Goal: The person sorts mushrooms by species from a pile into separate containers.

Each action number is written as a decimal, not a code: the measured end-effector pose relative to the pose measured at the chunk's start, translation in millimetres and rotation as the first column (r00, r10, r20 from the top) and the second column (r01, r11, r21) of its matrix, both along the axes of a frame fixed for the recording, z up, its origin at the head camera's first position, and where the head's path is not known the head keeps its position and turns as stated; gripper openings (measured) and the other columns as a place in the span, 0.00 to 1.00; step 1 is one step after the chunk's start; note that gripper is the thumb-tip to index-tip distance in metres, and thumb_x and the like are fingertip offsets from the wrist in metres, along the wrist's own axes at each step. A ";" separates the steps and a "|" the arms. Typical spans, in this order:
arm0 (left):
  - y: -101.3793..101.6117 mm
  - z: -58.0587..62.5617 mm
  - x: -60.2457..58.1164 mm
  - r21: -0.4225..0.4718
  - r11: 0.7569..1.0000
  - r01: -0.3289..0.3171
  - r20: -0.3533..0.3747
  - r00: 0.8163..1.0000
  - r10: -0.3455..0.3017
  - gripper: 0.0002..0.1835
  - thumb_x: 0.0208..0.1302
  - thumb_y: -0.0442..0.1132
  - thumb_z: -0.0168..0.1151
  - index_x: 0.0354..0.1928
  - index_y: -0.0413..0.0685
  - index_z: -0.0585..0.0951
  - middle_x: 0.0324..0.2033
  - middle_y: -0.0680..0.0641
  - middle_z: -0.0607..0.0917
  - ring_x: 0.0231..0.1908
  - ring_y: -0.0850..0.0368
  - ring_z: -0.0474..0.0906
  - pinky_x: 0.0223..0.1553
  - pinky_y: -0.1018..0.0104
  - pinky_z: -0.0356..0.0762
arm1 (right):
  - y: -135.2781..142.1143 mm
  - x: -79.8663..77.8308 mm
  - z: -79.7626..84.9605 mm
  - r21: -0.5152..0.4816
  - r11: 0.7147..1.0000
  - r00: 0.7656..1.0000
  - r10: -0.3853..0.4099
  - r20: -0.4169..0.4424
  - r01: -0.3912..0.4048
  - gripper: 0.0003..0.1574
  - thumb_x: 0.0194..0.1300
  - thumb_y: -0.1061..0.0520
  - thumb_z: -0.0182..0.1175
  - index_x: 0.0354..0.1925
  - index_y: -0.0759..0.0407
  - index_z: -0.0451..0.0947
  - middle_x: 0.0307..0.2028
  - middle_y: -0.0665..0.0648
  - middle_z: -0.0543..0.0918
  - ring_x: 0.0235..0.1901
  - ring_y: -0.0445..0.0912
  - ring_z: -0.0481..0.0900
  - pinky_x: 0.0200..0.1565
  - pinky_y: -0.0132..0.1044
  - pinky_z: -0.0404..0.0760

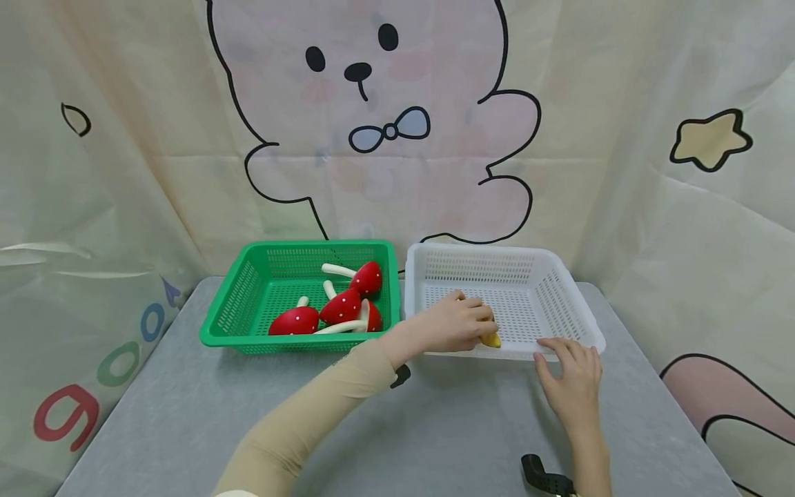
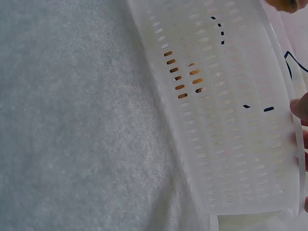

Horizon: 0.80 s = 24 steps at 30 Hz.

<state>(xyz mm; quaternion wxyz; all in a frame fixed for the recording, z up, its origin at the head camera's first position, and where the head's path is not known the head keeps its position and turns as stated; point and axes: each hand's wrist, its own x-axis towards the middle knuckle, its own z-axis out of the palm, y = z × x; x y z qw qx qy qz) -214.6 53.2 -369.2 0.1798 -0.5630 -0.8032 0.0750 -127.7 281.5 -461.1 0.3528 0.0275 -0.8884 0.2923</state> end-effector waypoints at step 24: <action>3.4 -24.0 -47.0 -0.157 0.974 -0.165 0.186 0.963 0.194 0.18 0.68 0.48 0.57 0.59 0.62 0.76 0.47 0.57 0.79 0.45 0.60 0.71 0.40 0.69 0.72 | -6.2 -0.3 -1.9 0.001 1.000 1.000 0.014 -0.016 -0.014 0.15 0.52 0.69 0.67 0.41 0.64 0.81 0.43 0.67 0.80 0.48 0.63 0.69 0.64 0.74 0.48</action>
